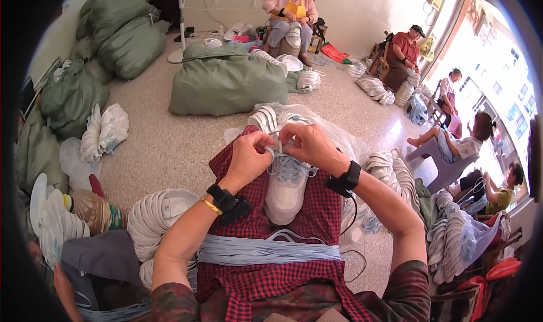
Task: Lacing a pair of white sneakers while sitting in a factory setting.
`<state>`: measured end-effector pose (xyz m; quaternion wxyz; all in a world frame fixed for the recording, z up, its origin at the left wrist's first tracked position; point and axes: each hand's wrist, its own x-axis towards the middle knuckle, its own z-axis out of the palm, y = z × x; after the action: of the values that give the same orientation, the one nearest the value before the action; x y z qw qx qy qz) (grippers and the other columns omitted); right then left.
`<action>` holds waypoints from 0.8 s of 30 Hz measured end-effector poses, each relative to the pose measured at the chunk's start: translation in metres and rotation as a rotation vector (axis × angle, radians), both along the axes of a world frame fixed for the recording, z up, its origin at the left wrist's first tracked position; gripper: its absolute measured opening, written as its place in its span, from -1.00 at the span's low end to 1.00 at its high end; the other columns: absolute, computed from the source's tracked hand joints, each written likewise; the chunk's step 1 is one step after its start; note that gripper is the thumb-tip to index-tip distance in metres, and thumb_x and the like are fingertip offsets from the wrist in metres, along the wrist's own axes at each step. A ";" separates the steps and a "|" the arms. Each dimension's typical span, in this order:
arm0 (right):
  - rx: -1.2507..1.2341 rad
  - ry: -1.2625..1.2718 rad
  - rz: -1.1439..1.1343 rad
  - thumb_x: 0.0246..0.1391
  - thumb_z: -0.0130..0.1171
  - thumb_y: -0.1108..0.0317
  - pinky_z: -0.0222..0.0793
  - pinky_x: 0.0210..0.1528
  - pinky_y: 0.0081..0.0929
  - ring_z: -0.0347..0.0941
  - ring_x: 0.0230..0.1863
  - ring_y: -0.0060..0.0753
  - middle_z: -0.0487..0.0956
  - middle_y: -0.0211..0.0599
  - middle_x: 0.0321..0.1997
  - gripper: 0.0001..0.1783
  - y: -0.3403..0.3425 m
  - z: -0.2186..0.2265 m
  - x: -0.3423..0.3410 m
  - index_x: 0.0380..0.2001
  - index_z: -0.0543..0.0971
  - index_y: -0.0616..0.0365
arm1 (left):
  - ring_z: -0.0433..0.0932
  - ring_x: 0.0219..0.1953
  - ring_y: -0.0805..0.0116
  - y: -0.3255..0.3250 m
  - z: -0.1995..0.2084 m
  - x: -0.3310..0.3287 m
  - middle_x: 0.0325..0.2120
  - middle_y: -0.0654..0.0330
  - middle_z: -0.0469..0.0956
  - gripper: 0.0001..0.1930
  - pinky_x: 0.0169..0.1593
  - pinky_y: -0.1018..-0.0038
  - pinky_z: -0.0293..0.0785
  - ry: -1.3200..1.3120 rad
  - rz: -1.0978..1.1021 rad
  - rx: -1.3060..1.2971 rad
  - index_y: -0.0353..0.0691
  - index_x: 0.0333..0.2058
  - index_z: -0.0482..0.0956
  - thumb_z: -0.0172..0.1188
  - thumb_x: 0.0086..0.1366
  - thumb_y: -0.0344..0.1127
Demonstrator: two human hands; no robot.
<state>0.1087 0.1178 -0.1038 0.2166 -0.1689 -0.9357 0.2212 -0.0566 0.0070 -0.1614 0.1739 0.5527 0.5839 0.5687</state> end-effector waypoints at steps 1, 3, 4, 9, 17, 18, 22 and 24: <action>0.015 0.001 0.002 -0.17 0.26 0.47 0.48 -0.33 -0.34 0.60 -0.42 -0.28 0.68 -0.32 -0.35 -0.70 -0.001 0.000 0.000 -0.26 0.61 0.10 | 0.58 -0.46 0.57 0.001 0.002 0.001 -0.49 0.23 0.65 -0.91 -0.35 0.57 0.52 -0.017 0.006 0.010 -0.36 -0.34 0.63 0.23 0.15 -0.53; 0.010 0.010 -0.001 -0.17 0.27 0.46 0.48 -0.33 -0.35 0.60 -0.41 -0.28 0.69 -0.32 -0.35 -0.71 -0.003 0.000 -0.001 -0.26 0.61 0.09 | 0.57 -0.48 0.57 0.001 0.005 0.003 -0.50 0.24 0.64 -0.93 -0.37 0.57 0.50 -0.030 0.007 0.018 -0.35 -0.37 0.62 0.22 0.14 -0.54; 0.006 0.016 0.000 -0.17 0.28 0.46 0.48 -0.33 -0.35 0.61 -0.41 -0.28 0.69 -0.33 -0.36 -0.71 -0.004 0.001 -0.001 -0.27 0.62 0.09 | 0.56 -0.49 0.58 0.000 0.008 0.004 -0.52 0.25 0.63 -0.95 -0.39 0.57 0.49 0.000 0.018 0.029 -0.35 -0.39 0.60 0.22 0.13 -0.54; -0.017 0.052 -0.003 -0.17 0.28 0.46 0.48 -0.33 -0.35 0.61 -0.41 -0.27 0.69 -0.32 -0.38 -0.73 0.000 -0.005 -0.001 -0.28 0.62 0.10 | 0.54 -0.50 0.58 0.004 0.004 0.009 -0.55 0.27 0.61 -0.97 -0.40 0.58 0.47 0.117 0.056 0.130 -0.34 -0.41 0.56 0.21 0.13 -0.55; 0.025 0.110 0.007 -0.15 0.26 0.50 0.41 -0.41 -0.34 0.55 -0.47 -0.27 0.64 -0.28 -0.45 -0.79 0.005 -0.010 -0.004 -0.34 0.59 0.13 | 0.60 -0.40 0.55 0.012 0.009 -0.001 -0.48 0.19 0.66 -0.85 -0.33 0.55 0.52 0.099 -0.033 -0.114 -0.38 -0.28 0.54 0.31 0.21 -0.46; 0.122 0.053 0.023 -0.14 0.24 0.51 0.42 -0.38 -0.30 0.56 -0.43 -0.17 0.62 -0.24 -0.45 -0.81 0.007 -0.010 -0.005 -0.36 0.57 0.14 | 0.60 -0.39 0.55 0.010 0.009 -0.001 -0.47 0.21 0.66 -0.83 -0.32 0.55 0.53 0.141 -0.070 -0.092 -0.38 -0.24 0.54 0.29 0.23 -0.46; 0.300 -0.041 0.016 -0.09 0.20 0.52 0.44 -0.27 -0.19 0.54 -0.31 0.08 0.57 -0.12 -0.44 -0.90 0.015 0.001 0.011 -0.42 0.52 0.18 | 0.60 -0.34 0.55 0.001 -0.004 -0.014 -0.40 0.22 0.66 -0.84 -0.27 0.55 0.54 0.079 -0.038 -0.103 -0.38 -0.19 0.52 0.24 0.29 -0.47; 0.304 -0.064 -0.071 -0.07 0.21 0.55 0.44 -0.21 -0.22 0.55 -0.30 -0.01 0.58 -0.14 -0.42 -0.92 0.034 0.018 0.040 -0.44 0.53 0.20 | 0.65 -0.34 0.47 -0.004 -0.009 -0.017 -0.33 0.13 0.66 -0.91 -0.28 0.52 0.57 -0.085 -0.112 0.021 -0.36 -0.25 0.56 0.20 0.28 -0.48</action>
<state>0.1486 0.1522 -0.0862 0.2176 -0.1739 -0.9583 0.0638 -0.0738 0.0026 -0.1707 0.2242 0.5614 0.5381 0.5874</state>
